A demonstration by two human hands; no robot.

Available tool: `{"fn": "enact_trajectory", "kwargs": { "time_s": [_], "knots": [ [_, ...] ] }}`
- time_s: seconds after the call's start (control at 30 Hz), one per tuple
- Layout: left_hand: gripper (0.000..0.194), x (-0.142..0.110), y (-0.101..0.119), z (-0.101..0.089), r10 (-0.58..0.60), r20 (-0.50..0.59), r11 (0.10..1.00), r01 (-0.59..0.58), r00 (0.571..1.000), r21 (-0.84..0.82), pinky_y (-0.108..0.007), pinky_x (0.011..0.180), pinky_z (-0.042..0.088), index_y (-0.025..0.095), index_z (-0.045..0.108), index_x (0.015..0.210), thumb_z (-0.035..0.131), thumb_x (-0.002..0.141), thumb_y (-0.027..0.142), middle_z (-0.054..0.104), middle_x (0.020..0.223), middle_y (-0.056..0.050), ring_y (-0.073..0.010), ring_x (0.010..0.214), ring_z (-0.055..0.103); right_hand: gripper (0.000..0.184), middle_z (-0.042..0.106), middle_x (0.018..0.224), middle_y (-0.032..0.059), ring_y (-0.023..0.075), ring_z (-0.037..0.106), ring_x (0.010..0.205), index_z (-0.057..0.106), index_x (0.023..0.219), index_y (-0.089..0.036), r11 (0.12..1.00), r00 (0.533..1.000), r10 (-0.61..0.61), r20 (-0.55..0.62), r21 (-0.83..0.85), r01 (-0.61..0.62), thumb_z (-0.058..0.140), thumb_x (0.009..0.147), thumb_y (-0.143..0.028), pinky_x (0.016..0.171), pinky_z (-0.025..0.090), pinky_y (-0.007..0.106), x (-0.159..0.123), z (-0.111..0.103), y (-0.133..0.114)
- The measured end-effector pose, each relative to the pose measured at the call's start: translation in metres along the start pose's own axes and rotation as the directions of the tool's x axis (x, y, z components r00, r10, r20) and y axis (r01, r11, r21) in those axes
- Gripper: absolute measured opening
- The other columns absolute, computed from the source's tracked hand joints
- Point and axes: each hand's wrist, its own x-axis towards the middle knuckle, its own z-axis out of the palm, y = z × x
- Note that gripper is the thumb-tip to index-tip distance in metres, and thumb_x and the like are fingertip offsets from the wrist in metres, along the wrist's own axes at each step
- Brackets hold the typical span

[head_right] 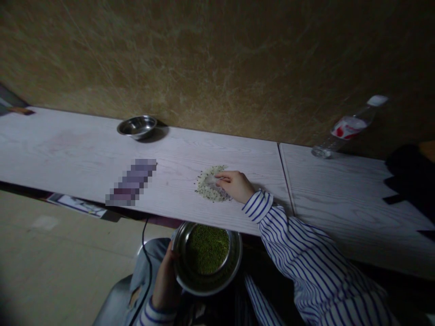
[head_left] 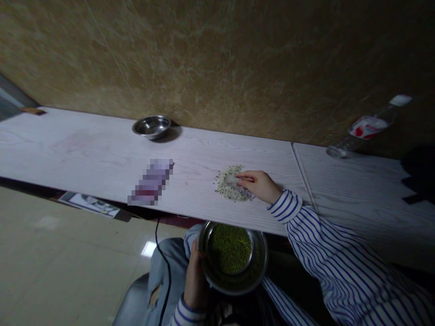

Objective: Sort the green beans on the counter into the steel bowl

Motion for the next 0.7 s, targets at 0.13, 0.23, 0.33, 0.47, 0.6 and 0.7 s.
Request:
{"fn": "enact_trajectory", "kwargs": {
  "time_s": [0.13,0.23,0.33,0.47,0.6,0.7],
  "knots": [
    [0.045,-0.002,0.001,0.001,-0.008,0.018,1.000,0.008,1.000,-0.009,-0.049,0.114,0.042,0.025,0.081,0.110,0.078,0.070,0.045,0.078,0.121,-0.007,-0.0369,0.129,0.059,0.023,0.083,0.099,0.0105,0.0251,0.080,0.094,0.083,0.102,-0.019,0.999,0.999,-0.035,0.035,-0.015,0.036,0.070,0.085,-0.010,0.090,0.064,0.043,-0.006,0.003,-0.002],
    [0.043,-0.001,0.001,0.001,-0.017,0.007,1.000,0.017,1.000,0.005,-0.048,0.112,0.043,0.025,0.082,0.109,0.077,0.071,0.046,0.078,0.117,-0.007,-0.0359,0.125,0.061,0.023,0.084,0.095,0.0095,0.0241,0.080,0.091,0.082,0.102,-0.020,0.999,0.996,-0.054,0.068,0.001,0.054,0.070,0.085,-0.011,0.089,0.064,0.043,-0.010,0.000,-0.003],
    [0.042,0.000,0.001,-0.001,-0.021,-0.011,1.000,0.021,1.000,0.020,-0.048,0.111,0.043,0.024,0.081,0.108,0.077,0.072,0.046,0.078,0.115,-0.007,-0.0355,0.124,0.061,0.023,0.084,0.094,0.0092,0.0235,0.080,0.089,0.082,0.103,-0.019,0.998,0.996,-0.067,0.063,0.023,0.066,0.070,0.085,-0.014,0.086,0.065,0.041,-0.014,-0.008,-0.002],
    [0.043,0.001,0.001,-0.002,0.012,-0.019,0.999,-0.011,1.000,0.044,-0.047,0.113,0.042,0.024,0.081,0.109,0.077,0.074,0.047,0.077,0.119,-0.007,-0.0350,0.127,0.059,0.023,0.083,0.097,0.0092,0.0235,0.079,0.088,0.083,0.103,-0.019,0.996,0.996,-0.087,0.011,0.002,0.087,0.071,0.083,-0.019,0.084,0.065,0.039,-0.021,-0.023,0.003],
    [0.044,-0.002,0.003,0.001,-0.004,-0.009,1.000,0.004,1.000,0.021,-0.047,0.111,0.044,0.022,0.080,0.112,0.076,0.074,0.046,0.077,0.117,-0.008,-0.0349,0.124,0.061,0.022,0.083,0.098,0.0094,0.0242,0.079,0.088,0.084,0.101,-0.020,0.992,0.994,-0.106,-0.018,-0.076,0.104,0.072,0.083,-0.022,0.084,0.065,0.039,-0.030,-0.034,0.011],
    [0.043,-0.005,0.004,0.003,-0.019,-0.004,1.000,0.019,1.000,0.001,-0.046,0.109,0.045,0.022,0.080,0.112,0.075,0.073,0.041,0.078,0.118,-0.008,-0.0350,0.125,0.061,0.023,0.083,0.096,0.0089,0.0234,0.079,0.085,0.084,0.103,-0.020,0.989,0.994,-0.111,-0.017,-0.095,0.109,0.071,0.084,-0.022,0.081,0.065,0.038,-0.037,-0.034,0.011]
  ]
}}
